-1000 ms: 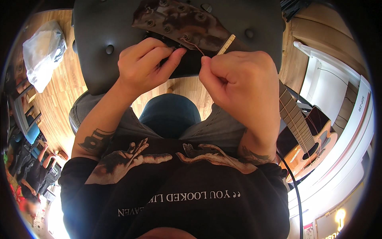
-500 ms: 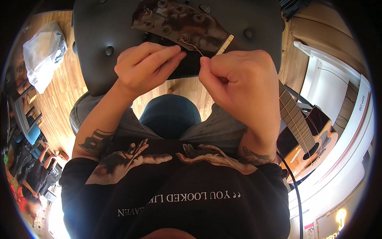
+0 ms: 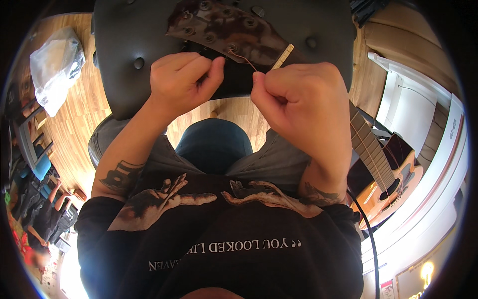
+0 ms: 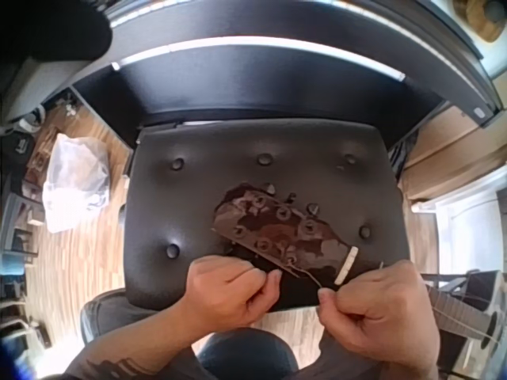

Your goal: The person threads a guitar string through the headstock tuning post and winds it around the post to secure it. The hands repeatedly wrap the string while holding the headstock steady.

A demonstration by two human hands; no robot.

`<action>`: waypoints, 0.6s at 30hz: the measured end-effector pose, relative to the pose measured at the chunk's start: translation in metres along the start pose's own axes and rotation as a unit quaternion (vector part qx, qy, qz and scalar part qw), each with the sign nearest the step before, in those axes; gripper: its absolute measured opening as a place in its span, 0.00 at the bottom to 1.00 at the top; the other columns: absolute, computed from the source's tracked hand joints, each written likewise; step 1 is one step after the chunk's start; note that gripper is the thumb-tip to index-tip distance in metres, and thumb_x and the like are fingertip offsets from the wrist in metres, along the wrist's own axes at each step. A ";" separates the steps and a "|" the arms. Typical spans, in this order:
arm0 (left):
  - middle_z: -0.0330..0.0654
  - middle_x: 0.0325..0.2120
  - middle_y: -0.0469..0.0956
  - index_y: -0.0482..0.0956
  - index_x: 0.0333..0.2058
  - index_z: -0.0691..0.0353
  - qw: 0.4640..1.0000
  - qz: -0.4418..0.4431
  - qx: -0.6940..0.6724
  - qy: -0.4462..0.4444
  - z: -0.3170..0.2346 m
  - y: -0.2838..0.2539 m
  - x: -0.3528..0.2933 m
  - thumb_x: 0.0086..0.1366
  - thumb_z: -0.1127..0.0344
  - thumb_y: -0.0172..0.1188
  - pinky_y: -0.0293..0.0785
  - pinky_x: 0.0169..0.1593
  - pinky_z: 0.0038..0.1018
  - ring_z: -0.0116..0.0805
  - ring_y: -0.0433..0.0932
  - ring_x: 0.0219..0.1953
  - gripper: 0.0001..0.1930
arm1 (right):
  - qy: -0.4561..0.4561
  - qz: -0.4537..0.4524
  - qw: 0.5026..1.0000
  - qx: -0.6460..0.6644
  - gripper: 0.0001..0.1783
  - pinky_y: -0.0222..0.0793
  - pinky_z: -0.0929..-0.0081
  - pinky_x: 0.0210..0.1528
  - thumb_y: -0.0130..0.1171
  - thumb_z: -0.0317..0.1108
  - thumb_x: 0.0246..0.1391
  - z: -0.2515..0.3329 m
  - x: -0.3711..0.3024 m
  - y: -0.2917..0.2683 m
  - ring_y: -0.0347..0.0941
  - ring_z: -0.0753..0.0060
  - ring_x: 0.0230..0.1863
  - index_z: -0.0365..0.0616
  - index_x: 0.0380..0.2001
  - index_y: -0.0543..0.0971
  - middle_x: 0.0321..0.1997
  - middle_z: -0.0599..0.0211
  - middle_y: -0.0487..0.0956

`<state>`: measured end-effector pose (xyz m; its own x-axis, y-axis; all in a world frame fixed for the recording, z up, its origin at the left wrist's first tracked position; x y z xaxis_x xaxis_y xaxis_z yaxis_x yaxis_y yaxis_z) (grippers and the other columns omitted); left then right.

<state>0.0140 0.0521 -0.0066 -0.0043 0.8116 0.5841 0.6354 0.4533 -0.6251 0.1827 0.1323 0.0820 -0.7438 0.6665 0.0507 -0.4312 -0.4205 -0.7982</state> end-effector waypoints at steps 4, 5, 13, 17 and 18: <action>0.32 0.19 0.77 0.84 0.25 0.53 0.996 -0.060 -0.038 -0.056 -0.002 -0.012 0.004 0.52 0.70 0.82 0.72 0.23 0.26 0.28 0.78 0.19 0.11 | 0.008 -0.002 1.000 0.012 0.21 0.60 0.59 0.21 0.71 0.27 0.55 -0.001 -0.001 0.001 0.68 0.51 0.17 0.40 0.14 0.72 0.14 0.58 0.68; 0.33 0.19 0.78 0.85 0.27 0.55 0.996 -0.073 -0.053 -0.003 -0.006 -0.012 0.007 0.52 0.71 0.82 0.72 0.22 0.24 0.28 0.77 0.18 0.11 | 0.007 -0.001 1.000 0.012 0.21 0.60 0.59 0.21 0.72 0.27 0.55 -0.001 -0.001 0.001 0.69 0.51 0.17 0.40 0.14 0.72 0.14 0.58 0.69; 0.37 0.24 0.85 0.89 0.35 0.59 0.996 -0.073 -0.051 0.030 -0.003 -0.001 0.000 0.52 0.75 0.81 0.72 0.22 0.20 0.23 0.76 0.17 0.12 | 0.005 0.002 1.000 0.006 0.20 0.61 0.59 0.22 0.72 0.27 0.55 0.000 0.000 0.001 0.70 0.51 0.17 0.40 0.14 0.74 0.14 0.57 0.70; 0.38 0.27 0.86 0.88 0.36 0.61 0.997 -0.042 -0.060 -0.023 0.000 -0.005 0.004 0.53 0.75 0.81 0.71 0.21 0.20 0.22 0.75 0.17 0.13 | 0.002 0.003 1.000 0.010 0.20 0.61 0.59 0.22 0.72 0.27 0.55 0.000 0.000 0.001 0.70 0.50 0.18 0.40 0.14 0.74 0.15 0.57 0.70; 0.38 0.27 0.86 0.88 0.36 0.61 0.996 -0.055 -0.068 -0.009 0.001 -0.007 0.003 0.53 0.75 0.81 0.70 0.21 0.20 0.22 0.75 0.17 0.12 | 0.001 0.003 1.000 0.012 0.19 0.61 0.59 0.22 0.72 0.27 0.55 -0.001 0.000 0.002 0.71 0.50 0.18 0.39 0.14 0.74 0.15 0.57 0.70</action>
<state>0.0089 0.0522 -0.0009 -0.0926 0.7671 0.6349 0.7287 0.4867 -0.4818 0.1824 0.1317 0.0802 -0.7448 0.6658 0.0449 -0.4390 -0.4383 -0.7843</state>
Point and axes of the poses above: each hand's wrist, its own x-axis towards the middle knuckle, its own y-axis out of the palm, z = x × y, the point moved 6 cm from there along x, towards the middle knuckle
